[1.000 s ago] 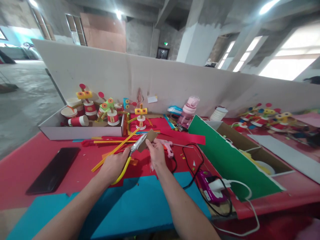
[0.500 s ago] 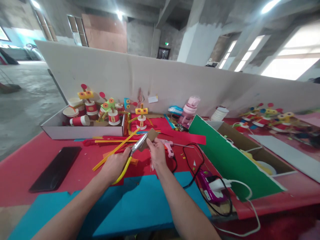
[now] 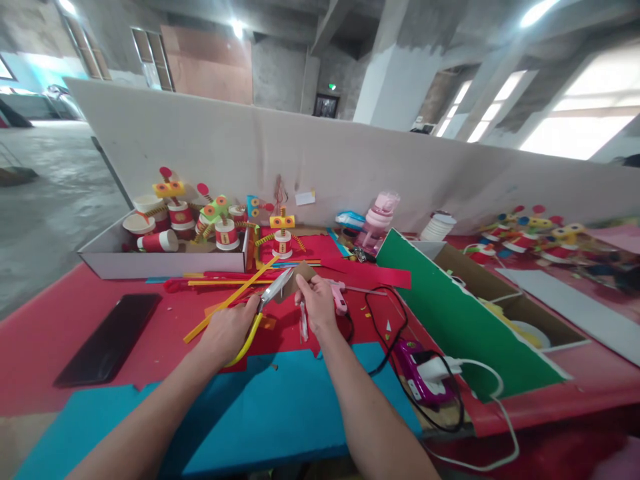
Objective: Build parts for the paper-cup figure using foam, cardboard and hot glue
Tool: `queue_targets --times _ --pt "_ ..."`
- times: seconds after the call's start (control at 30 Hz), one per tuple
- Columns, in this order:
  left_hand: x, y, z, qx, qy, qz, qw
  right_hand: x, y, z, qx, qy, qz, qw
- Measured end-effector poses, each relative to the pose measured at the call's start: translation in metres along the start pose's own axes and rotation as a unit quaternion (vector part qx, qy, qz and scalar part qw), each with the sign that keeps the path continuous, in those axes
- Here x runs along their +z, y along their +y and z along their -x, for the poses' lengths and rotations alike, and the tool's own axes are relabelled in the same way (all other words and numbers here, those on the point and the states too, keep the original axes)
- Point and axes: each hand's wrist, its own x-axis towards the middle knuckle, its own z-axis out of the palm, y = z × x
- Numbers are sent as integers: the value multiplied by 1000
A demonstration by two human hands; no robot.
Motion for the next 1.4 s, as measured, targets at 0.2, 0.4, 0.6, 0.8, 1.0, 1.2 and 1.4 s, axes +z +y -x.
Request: queue_targets --times 0.2,0.4,0.6,0.8,1.0,1.2,1.4 --pt "2 0 0 25 5 6 1000 -1 2 -3 25 11 -52 998" --pt "-1 1 0 15 4 4 1000 9 7 5 35 -8 -14 999" --pt "-3 2 2 -1 5 13 1000 13 5 9 29 -12 -9 999" --pt "-3 0 2 -17 15 27 999 11 8 7 48 -32 -18 998" --pt "2 -3 0 -4 16 11 1000 11 8 7 45 -34 -28 998" --pt "6 -4 -1 3 23 21 1000 11 11 6 41 -40 -42 997" --pt "5 -2 0 9 23 35 999 9 10 6 40 -42 -39 998"
